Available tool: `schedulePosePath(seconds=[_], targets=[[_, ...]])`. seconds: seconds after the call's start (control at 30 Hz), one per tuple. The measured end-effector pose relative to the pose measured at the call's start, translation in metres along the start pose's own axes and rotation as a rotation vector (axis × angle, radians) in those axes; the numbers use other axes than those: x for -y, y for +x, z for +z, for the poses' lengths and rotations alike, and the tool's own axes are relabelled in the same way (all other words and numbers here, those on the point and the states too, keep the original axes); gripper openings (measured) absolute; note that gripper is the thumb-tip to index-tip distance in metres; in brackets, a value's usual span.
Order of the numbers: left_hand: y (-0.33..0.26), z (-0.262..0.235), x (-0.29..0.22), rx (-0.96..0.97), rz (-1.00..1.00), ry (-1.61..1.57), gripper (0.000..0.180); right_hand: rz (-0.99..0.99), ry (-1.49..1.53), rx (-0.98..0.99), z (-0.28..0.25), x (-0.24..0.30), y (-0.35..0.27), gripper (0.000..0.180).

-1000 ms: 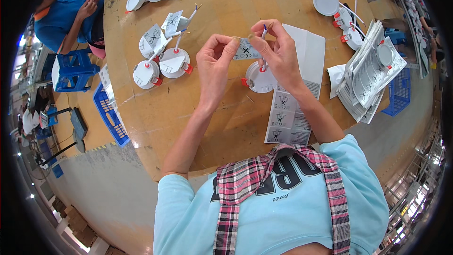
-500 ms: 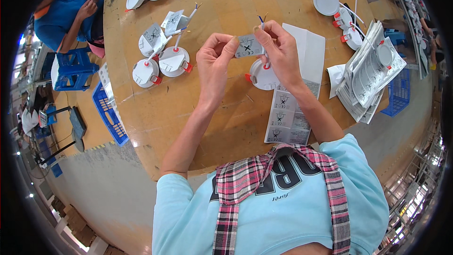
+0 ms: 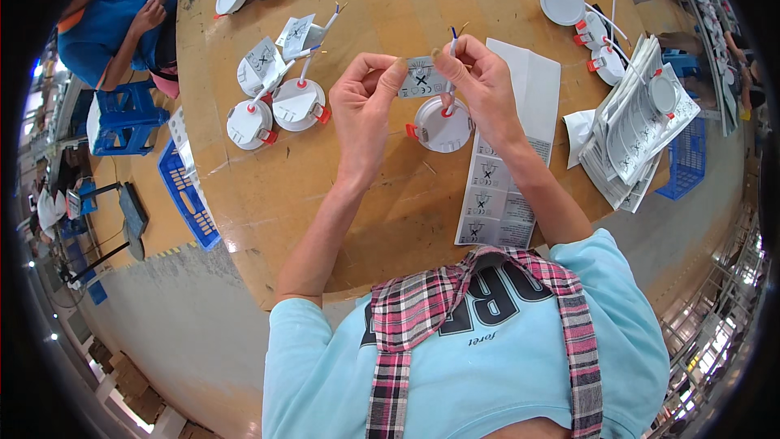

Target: Assembling individual LED lighting fixtures by applying adhesive labels and organizing wiring.

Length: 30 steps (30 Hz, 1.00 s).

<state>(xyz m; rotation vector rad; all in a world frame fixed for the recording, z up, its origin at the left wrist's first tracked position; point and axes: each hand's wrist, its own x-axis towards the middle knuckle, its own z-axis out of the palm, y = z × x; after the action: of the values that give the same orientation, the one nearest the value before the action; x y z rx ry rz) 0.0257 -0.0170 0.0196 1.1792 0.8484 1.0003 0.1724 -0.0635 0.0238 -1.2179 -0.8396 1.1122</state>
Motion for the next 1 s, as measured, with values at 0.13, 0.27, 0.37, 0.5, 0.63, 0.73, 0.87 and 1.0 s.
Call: schedulePosePath(seconds=[0.13,0.27,0.37,0.5,0.63,0.73,0.87,1.0], targets=[[0.013,-0.029,-0.014,-0.098,0.117,-0.102,0.018,-0.063,0.070,-0.227,-0.059,0.007,0.016,0.016],[0.003,-0.025,-0.039,-0.167,0.153,0.330,0.018,-0.092,0.083,-0.195,-0.035,0.003,0.006,0.013],[-0.008,0.003,-0.034,-0.104,0.148,-0.121,0.020,-0.041,0.161,-0.096,-0.010,0.015,-0.003,0.019],[-0.006,0.013,-0.019,-0.153,0.136,-0.162,0.026,0.035,0.063,-0.037,0.000,0.008,-0.008,0.026],[-0.009,0.011,-0.016,0.070,-0.127,0.000,0.022,0.040,0.067,0.034,0.004,0.005,-0.011,0.030],[-0.002,-0.003,-0.009,0.126,-0.179,-0.045,0.017,0.078,0.158,0.075,0.005,0.013,-0.011,0.031],[0.004,-0.010,0.002,0.127,-0.172,-0.075,0.012,0.097,0.237,0.158,0.004,0.009,-0.010,0.031],[0.011,-0.009,0.004,0.154,-0.192,-0.123,0.013,-0.022,-0.148,0.113,-0.005,0.000,-0.004,0.028]])
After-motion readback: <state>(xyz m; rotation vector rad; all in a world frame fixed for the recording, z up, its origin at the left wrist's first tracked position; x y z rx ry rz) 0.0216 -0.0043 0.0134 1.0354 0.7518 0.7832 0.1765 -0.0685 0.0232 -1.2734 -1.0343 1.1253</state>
